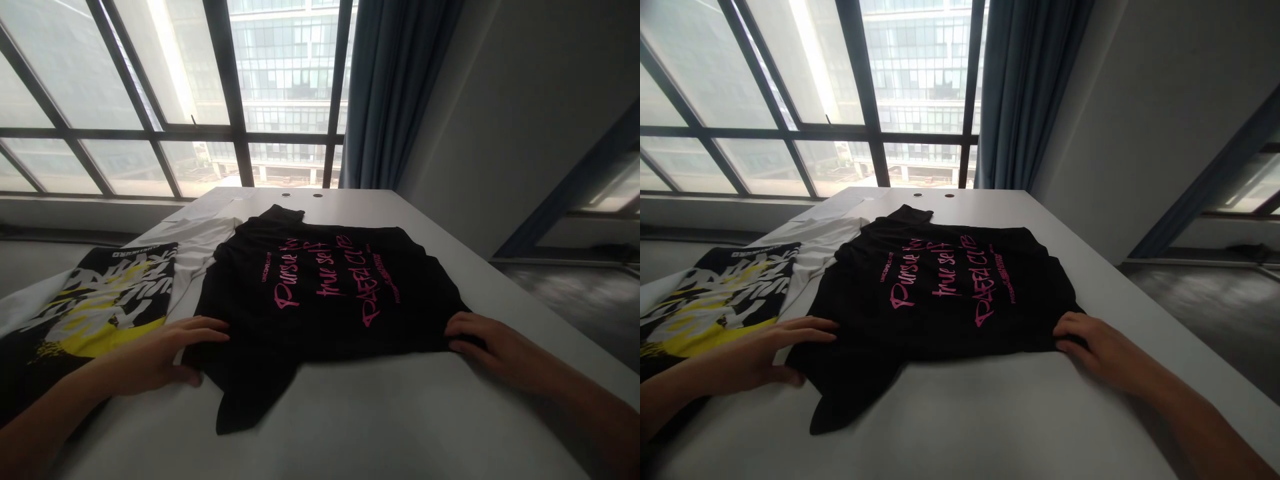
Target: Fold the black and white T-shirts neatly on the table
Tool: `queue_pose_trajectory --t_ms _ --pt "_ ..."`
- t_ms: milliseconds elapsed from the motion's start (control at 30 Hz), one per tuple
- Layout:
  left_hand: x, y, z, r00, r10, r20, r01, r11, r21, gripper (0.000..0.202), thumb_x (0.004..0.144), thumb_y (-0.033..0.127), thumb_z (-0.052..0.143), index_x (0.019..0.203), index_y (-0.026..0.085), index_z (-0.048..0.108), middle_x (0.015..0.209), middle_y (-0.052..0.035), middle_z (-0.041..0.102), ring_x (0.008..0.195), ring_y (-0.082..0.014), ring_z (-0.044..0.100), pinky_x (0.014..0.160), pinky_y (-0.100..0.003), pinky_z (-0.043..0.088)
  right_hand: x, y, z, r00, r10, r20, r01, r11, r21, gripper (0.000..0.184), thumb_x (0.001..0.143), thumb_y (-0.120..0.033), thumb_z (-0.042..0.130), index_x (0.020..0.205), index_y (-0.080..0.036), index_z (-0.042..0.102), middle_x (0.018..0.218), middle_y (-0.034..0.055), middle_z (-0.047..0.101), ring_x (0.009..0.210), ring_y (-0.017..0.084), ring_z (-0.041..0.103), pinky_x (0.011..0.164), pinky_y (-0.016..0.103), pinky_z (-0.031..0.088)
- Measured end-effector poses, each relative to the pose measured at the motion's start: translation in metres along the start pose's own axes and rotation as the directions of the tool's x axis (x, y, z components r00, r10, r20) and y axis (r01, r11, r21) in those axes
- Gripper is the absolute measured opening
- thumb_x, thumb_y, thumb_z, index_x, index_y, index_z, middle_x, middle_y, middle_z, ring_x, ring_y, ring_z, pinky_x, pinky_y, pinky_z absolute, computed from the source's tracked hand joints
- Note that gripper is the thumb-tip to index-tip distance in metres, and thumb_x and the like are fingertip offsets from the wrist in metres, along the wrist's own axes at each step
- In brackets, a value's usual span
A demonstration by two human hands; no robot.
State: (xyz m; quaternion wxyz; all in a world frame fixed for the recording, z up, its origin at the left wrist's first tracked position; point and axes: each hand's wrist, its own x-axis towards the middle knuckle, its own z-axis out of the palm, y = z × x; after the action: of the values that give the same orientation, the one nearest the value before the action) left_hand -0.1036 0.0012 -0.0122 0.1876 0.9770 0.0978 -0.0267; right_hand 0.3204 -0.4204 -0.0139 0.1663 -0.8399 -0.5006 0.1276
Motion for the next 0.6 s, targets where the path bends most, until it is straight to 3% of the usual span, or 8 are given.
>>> queue_pose_trajectory --t_ms 67,133,300,400,500,600 --pt "0.0 -0.005 0.001 0.999 0.032 0.012 -0.031 0.999 -0.021 0.034 0.09 0.041 0.062 0.121 0.035 0.076 0.144 -0.0043 0.063 0.132 -0.0304 0.058 0.111 -0.04 0.047 0.003 -0.001 0.001 0.998 0.023 -0.061 -0.021 0.999 0.03 0.043 0.089 -0.062 0.049 0.094 -0.026 0.073 0.098 0.0103 0.075 0.088 0.03 0.071 0.082 0.043 0.058" --pt "-0.001 -0.011 0.001 0.999 0.039 -0.004 -0.039 0.998 -0.054 0.031 0.094 0.04 0.055 0.113 0.034 0.079 0.134 -0.0046 0.07 0.126 -0.0294 0.062 0.109 -0.038 0.048 0.006 0.001 0.003 0.993 0.049 -0.104 -0.043 0.998 0.055 0.043 0.09 -0.062 0.047 0.098 -0.027 0.072 0.097 0.0097 0.075 0.085 0.031 0.071 0.08 0.043 0.057" --pt "-0.008 -0.016 -0.011 0.966 -0.164 -0.198 0.145 0.984 -0.109 0.042 0.092 0.055 0.05 0.104 0.025 0.078 0.092 -0.0042 0.078 0.084 -0.0261 0.07 0.081 -0.033 0.053 0.008 0.003 0.008 0.99 0.076 -0.115 -0.069 0.995 0.067 0.043 0.09 -0.062 0.047 0.093 -0.026 0.072 0.09 0.0073 0.076 0.077 0.028 0.069 0.075 0.041 0.055" --pt "-0.006 -0.01 -0.02 0.984 -0.158 -0.082 0.147 0.98 -0.134 0.052 0.094 0.058 0.042 0.091 0.02 0.076 0.072 -0.0023 0.071 0.067 -0.0204 0.063 0.068 -0.028 0.05 0.006 -0.001 0.004 0.993 0.11 -0.042 -0.107 0.992 0.067 0.04 0.074 -0.061 0.068 0.091 -0.025 0.074 0.088 0.0058 0.075 0.077 0.027 0.068 0.073 0.038 0.055" --pt "-0.005 -0.007 -0.023 0.984 -0.174 -0.023 0.17 0.977 -0.126 0.048 0.089 0.059 0.048 0.09 0.021 0.077 0.074 -0.0018 0.07 0.071 -0.021 0.063 0.07 -0.027 0.051 0.001 -0.007 -0.004 0.987 0.141 0.083 -0.148 0.986 0.08 0.044 0.057 -0.049 0.083 0.095 -0.026 0.078 0.093 0.0048 0.075 0.087 0.03 0.07 0.079 0.038 0.056" --pt "-0.013 -0.007 -0.024 0.976 -0.213 0.039 0.216 0.968 -0.126 0.038 0.079 0.056 0.063 0.088 0.024 0.08 0.083 -0.0019 0.074 0.08 -0.0244 0.067 0.075 -0.027 0.054 -0.008 -0.01 -0.012 0.955 0.179 0.235 -0.209 0.972 0.107 0.037 0.063 -0.046 0.079 0.094 -0.027 0.079 0.091 0.0037 0.076 0.089 0.03 0.07 0.081 0.037 0.055"
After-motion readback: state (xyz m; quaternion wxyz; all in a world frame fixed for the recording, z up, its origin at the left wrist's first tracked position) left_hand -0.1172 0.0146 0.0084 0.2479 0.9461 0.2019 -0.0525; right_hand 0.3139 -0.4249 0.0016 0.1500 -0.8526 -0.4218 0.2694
